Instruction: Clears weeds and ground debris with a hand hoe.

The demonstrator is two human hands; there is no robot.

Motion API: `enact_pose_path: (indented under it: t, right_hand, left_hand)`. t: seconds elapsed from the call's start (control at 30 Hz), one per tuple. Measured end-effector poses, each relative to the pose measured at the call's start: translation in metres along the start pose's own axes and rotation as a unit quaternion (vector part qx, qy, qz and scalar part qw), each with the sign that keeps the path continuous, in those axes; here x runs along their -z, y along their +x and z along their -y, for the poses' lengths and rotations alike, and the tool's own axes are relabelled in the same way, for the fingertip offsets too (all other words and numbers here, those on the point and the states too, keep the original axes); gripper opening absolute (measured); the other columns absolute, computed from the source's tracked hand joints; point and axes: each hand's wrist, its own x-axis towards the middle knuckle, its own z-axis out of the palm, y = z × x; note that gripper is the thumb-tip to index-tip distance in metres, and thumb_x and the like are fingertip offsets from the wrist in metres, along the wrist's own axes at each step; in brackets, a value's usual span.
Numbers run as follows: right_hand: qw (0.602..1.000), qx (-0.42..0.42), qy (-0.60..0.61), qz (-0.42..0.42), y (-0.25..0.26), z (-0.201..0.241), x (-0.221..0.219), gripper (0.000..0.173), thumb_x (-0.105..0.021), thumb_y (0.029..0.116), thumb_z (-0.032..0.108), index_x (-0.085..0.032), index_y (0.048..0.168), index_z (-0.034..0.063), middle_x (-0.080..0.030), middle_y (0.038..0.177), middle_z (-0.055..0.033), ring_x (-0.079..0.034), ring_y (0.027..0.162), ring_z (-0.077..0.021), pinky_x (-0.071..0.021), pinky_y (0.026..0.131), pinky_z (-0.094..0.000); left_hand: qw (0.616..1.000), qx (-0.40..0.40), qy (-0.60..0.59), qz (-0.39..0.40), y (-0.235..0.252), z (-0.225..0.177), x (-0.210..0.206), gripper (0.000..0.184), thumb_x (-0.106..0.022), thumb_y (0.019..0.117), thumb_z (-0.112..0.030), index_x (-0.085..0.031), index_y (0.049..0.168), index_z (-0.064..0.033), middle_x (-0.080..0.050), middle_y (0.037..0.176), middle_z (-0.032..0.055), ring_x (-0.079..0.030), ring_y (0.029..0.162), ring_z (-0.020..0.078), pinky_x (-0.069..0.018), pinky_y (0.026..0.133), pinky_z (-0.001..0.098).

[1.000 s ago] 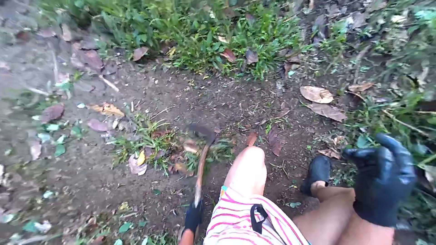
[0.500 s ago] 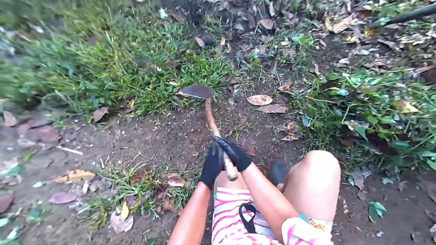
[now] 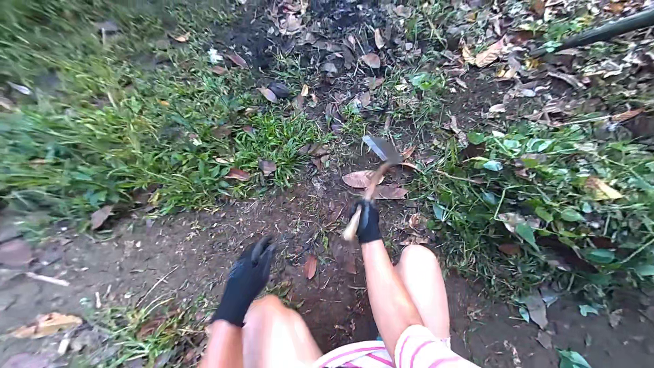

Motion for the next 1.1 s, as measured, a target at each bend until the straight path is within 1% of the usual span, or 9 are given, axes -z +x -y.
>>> enact_pose_path:
  t: [0.1, 0.23, 0.33, 0.4, 0.47, 0.63, 0.77, 0.97, 1.1]
  right_hand:
    - [0.988, 0.072, 0.105, -0.085, 0.098, 0.042, -0.029, 0.053, -0.039, 0.1106, 0.032, -0.018, 0.157, 0.0159, -0.054, 0.094, -0.0074, -0.057, 0.068, -0.0162, -0.0547, 0.061, -0.0352]
    - [0.997, 0.0, 0.02, -0.074, 0.157, 0.009, -0.034, 0.055, -0.035, 0.1112, 0.043, -0.026, 0.156, 0.012, -0.058, 0.094, -0.0111, -0.059, 0.07, -0.019, -0.0555, 0.066, -0.0396]
    - [0.975, -0.131, -0.165, 0.072, 0.105, -0.049, 0.005, 0.053, -0.043, 0.1091, 0.04, -0.031, 0.154, 0.0146, -0.059, 0.08, -0.0085, -0.057, 0.061, -0.0174, -0.0536, 0.058, -0.037]
    - [0.95, -0.19, -0.218, 0.121, 0.05, -0.073, 0.019, 0.067, -0.045, 0.1103, 0.03, -0.008, 0.165, 0.0175, -0.059, 0.086, -0.013, -0.058, 0.061, -0.019, -0.0545, 0.058, -0.0373]
    - [0.951, -0.213, -0.201, 0.098, 0.009, -0.074, 0.022, 0.07, -0.048, 0.1094, 0.023, -0.005, 0.165, 0.017, -0.057, 0.084, -0.0133, -0.055, 0.056, -0.018, -0.0521, 0.052, -0.0357]
    - [0.991, -0.078, -0.105, -0.012, 0.046, -0.016, -0.005, 0.061, -0.048, 0.1092, 0.02, -0.017, 0.161, 0.0088, -0.057, 0.08, -0.0125, -0.056, 0.056, -0.0178, -0.0542, 0.054, -0.0359]
    - [0.993, 0.007, 0.027, -0.112, 0.142, -0.002, -0.051, 0.071, -0.042, 0.1107, 0.034, 0.005, 0.164, 0.0321, -0.056, 0.115, -0.0166, -0.06, 0.076, -0.0214, -0.0562, 0.069, -0.0425]
    - [0.967, -0.125, -0.221, 0.031, 0.156, -0.037, 0.04, 0.068, -0.054, 0.1069, 0.028, -0.016, 0.164, 0.0254, -0.06, 0.094, -0.0129, -0.056, 0.065, -0.0183, -0.0527, 0.06, -0.0378]
    - [0.968, -0.04, -0.241, -0.055, 0.135, -0.019, 0.085, 0.064, -0.059, 0.1037, 0.018, -0.03, 0.16, 0.0109, -0.064, 0.115, -0.0216, -0.063, 0.083, -0.0221, -0.0553, 0.076, -0.0396]
  left_hand:
    - [0.996, 0.052, 0.029, -0.065, -0.021, 0.012, 0.019, 0.055, -0.039, 0.1078, -0.048, -0.054, 0.148, -0.0132, -0.058, 0.146, 0.0155, -0.056, 0.135, 0.0328, -0.0412, 0.112, 0.0593]
    - [0.994, 0.056, 0.068, -0.07, -0.016, -0.038, 0.027, 0.061, -0.038, 0.1054, -0.055, -0.055, 0.148, -0.0148, -0.06, 0.144, 0.0152, -0.056, 0.134, 0.0328, -0.041, 0.111, 0.0605]
    - [0.993, -0.022, 0.114, 0.001, 0.009, -0.104, 0.024, 0.061, -0.04, 0.1039, -0.057, -0.055, 0.148, -0.0168, -0.064, 0.137, 0.012, -0.06, 0.128, 0.0304, -0.0447, 0.108, 0.0589]
    - [0.985, -0.064, 0.151, 0.057, 0.024, -0.148, 0.025, 0.061, -0.041, 0.1039, -0.056, -0.055, 0.148, -0.0165, -0.063, 0.139, 0.012, -0.059, 0.129, 0.0315, -0.0436, 0.109, 0.0599]
    - [0.973, -0.108, 0.183, 0.09, 0.03, -0.181, 0.025, 0.061, -0.042, 0.1038, -0.057, -0.056, 0.148, -0.0169, -0.064, 0.139, 0.0115, -0.061, 0.128, 0.0316, -0.044, 0.108, 0.0607]
    - [0.963, -0.16, 0.191, 0.105, 0.012, -0.196, 0.016, 0.061, -0.042, 0.1035, -0.055, -0.058, 0.146, -0.0145, -0.067, 0.135, 0.0121, -0.063, 0.125, 0.0321, -0.0461, 0.105, 0.0587]
    - [0.964, -0.18, 0.146, 0.132, 0.039, -0.196, -0.018, 0.058, -0.045, 0.1049, -0.051, -0.057, 0.146, -0.012, -0.066, 0.137, 0.0123, -0.061, 0.128, 0.0313, -0.0436, 0.109, 0.0566]
    - [0.919, -0.28, 0.102, 0.258, 0.089, -0.224, -0.065, 0.058, -0.045, 0.1057, -0.051, -0.056, 0.148, -0.013, -0.062, 0.141, 0.0133, -0.057, 0.133, 0.0302, -0.0396, 0.114, 0.0543]
    - [0.896, -0.304, 0.124, 0.3, 0.115, -0.224, -0.083, 0.056, -0.044, 0.1066, -0.049, -0.055, 0.148, -0.0124, -0.063, 0.139, 0.017, -0.057, 0.131, 0.0343, -0.0408, 0.11, 0.0568]
